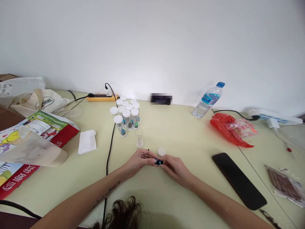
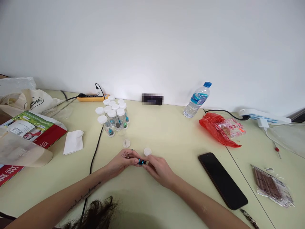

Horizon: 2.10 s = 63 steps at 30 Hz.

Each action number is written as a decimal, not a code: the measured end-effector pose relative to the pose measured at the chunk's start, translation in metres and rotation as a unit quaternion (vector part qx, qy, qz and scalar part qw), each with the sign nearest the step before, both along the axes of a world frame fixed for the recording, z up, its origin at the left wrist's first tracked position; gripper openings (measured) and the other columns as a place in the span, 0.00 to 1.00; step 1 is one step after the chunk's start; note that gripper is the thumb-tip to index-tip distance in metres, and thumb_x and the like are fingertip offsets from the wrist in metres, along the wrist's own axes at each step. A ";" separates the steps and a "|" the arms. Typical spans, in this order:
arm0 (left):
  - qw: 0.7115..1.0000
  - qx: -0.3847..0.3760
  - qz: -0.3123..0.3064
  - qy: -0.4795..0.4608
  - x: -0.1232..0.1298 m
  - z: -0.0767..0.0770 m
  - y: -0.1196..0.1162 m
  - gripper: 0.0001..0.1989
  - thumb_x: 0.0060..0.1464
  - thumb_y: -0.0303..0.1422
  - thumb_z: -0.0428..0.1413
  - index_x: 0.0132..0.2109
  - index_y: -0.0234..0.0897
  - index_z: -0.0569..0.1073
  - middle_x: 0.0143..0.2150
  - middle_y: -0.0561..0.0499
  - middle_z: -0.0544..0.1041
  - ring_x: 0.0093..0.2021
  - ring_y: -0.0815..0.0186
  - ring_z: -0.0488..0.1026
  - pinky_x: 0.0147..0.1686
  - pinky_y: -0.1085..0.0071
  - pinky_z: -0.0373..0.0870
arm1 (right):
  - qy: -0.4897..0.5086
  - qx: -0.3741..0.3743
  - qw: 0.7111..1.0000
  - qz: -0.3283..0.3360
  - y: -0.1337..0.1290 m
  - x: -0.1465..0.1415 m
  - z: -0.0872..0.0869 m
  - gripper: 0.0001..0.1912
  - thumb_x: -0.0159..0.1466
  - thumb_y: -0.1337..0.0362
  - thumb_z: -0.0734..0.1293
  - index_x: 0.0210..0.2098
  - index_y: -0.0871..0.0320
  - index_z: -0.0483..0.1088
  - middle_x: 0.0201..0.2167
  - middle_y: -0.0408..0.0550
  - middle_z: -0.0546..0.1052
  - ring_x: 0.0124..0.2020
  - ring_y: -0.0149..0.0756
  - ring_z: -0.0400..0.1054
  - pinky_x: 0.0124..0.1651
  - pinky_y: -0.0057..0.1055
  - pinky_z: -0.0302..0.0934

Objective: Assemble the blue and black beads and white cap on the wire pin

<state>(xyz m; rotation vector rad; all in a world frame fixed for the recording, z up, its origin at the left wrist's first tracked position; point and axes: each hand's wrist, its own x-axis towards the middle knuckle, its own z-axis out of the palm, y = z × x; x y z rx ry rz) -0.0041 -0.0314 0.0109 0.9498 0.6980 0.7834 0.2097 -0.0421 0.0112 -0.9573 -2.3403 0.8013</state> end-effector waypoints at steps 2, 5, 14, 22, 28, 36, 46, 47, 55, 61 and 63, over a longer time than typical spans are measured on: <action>1.000 -0.001 0.000 0.000 0.000 0.000 0.000 0.11 0.44 0.32 0.63 0.36 0.31 0.77 0.34 0.45 0.78 0.36 0.63 0.74 0.44 0.64 0.68 | -0.002 -0.002 1.000 -0.002 0.000 0.000 0.000 0.12 0.69 0.61 0.55 0.47 0.57 0.63 0.28 0.44 0.70 0.26 0.30 0.61 0.30 0.25 0.56; 1.000 -0.002 0.000 0.000 0.000 0.000 0.000 0.11 0.44 0.33 0.63 0.36 0.31 0.77 0.34 0.45 0.78 0.36 0.62 0.74 0.44 0.63 0.68 | -0.001 -0.001 1.000 -0.002 0.000 0.000 0.000 0.12 0.69 0.61 0.55 0.48 0.57 0.63 0.28 0.44 0.70 0.26 0.30 0.62 0.31 0.25 0.56; 1.000 0.001 0.002 0.013 0.000 0.002 0.000 0.11 0.44 0.34 0.63 0.35 0.32 0.77 0.34 0.45 0.79 0.36 0.62 0.75 0.44 0.64 0.68 | -0.001 0.003 1.000 -0.007 0.000 0.000 -0.001 0.12 0.69 0.60 0.54 0.46 0.57 0.64 0.25 0.43 0.69 0.24 0.30 0.60 0.29 0.24 0.56; 1.000 0.006 0.004 0.014 0.000 -0.001 0.001 0.11 0.44 0.33 0.63 0.36 0.31 0.77 0.33 0.46 0.78 0.35 0.63 0.74 0.42 0.67 0.67 | -0.009 -0.002 1.000 -0.006 -0.001 0.001 -0.004 0.13 0.68 0.61 0.56 0.50 0.56 0.62 0.25 0.42 0.68 0.23 0.29 0.60 0.27 0.24 0.55; 1.000 0.011 0.003 0.016 0.000 0.001 0.000 0.12 0.44 0.33 0.63 0.37 0.31 0.77 0.34 0.45 0.78 0.37 0.62 0.74 0.43 0.65 0.68 | -0.007 0.009 1.000 -0.007 0.000 0.001 -0.004 0.13 0.68 0.61 0.57 0.50 0.56 0.62 0.26 0.43 0.68 0.23 0.28 0.61 0.27 0.24 0.56; 1.000 0.009 0.001 0.017 0.000 0.002 0.000 0.13 0.44 0.34 0.63 0.37 0.31 0.77 0.36 0.44 0.78 0.38 0.61 0.74 0.44 0.65 0.67 | -0.017 -0.002 1.000 -0.014 0.000 0.000 -0.003 0.12 0.68 0.60 0.56 0.48 0.57 0.63 0.24 0.42 0.67 0.23 0.29 0.60 0.27 0.24 0.55; 1.000 0.011 -0.011 0.010 -0.001 0.002 0.000 0.11 0.46 0.32 0.62 0.38 0.30 0.77 0.37 0.43 0.78 0.39 0.61 0.74 0.44 0.64 0.67 | -0.006 -0.006 1.000 -0.004 0.001 0.000 -0.003 0.13 0.68 0.61 0.55 0.50 0.57 0.62 0.24 0.41 0.66 0.23 0.29 0.58 0.28 0.24 0.54; 1.000 0.011 -0.010 0.009 -0.001 0.002 0.000 0.11 0.46 0.32 0.62 0.38 0.30 0.77 0.36 0.43 0.78 0.39 0.61 0.74 0.44 0.65 0.67 | -0.005 -0.006 1.000 -0.003 0.001 0.000 -0.003 0.13 0.68 0.61 0.56 0.50 0.57 0.62 0.24 0.41 0.67 0.24 0.29 0.59 0.28 0.24 0.54; 1.000 0.011 -0.013 0.006 -0.002 0.001 0.001 0.11 0.46 0.33 0.62 0.38 0.31 0.77 0.36 0.44 0.78 0.39 0.61 0.74 0.44 0.65 0.67 | -0.007 -0.017 1.000 -0.004 0.000 0.001 -0.004 0.13 0.68 0.61 0.56 0.50 0.56 0.62 0.24 0.41 0.67 0.24 0.29 0.60 0.29 0.24 0.55; 1.000 0.009 -0.014 0.003 -0.002 0.001 0.001 0.11 0.47 0.32 0.62 0.38 0.30 0.77 0.37 0.43 0.78 0.39 0.61 0.74 0.44 0.65 0.67 | -0.007 -0.017 1.000 -0.003 0.001 0.001 -0.003 0.13 0.68 0.61 0.56 0.50 0.56 0.62 0.25 0.42 0.68 0.25 0.30 0.60 0.29 0.25 0.55; 1.000 0.009 -0.012 0.003 -0.002 0.000 0.001 0.11 0.47 0.32 0.62 0.38 0.30 0.77 0.37 0.43 0.78 0.40 0.61 0.74 0.44 0.64 0.68 | -0.006 -0.015 1.000 -0.003 0.001 0.001 -0.003 0.13 0.68 0.61 0.56 0.50 0.56 0.62 0.25 0.42 0.68 0.24 0.29 0.60 0.29 0.24 0.54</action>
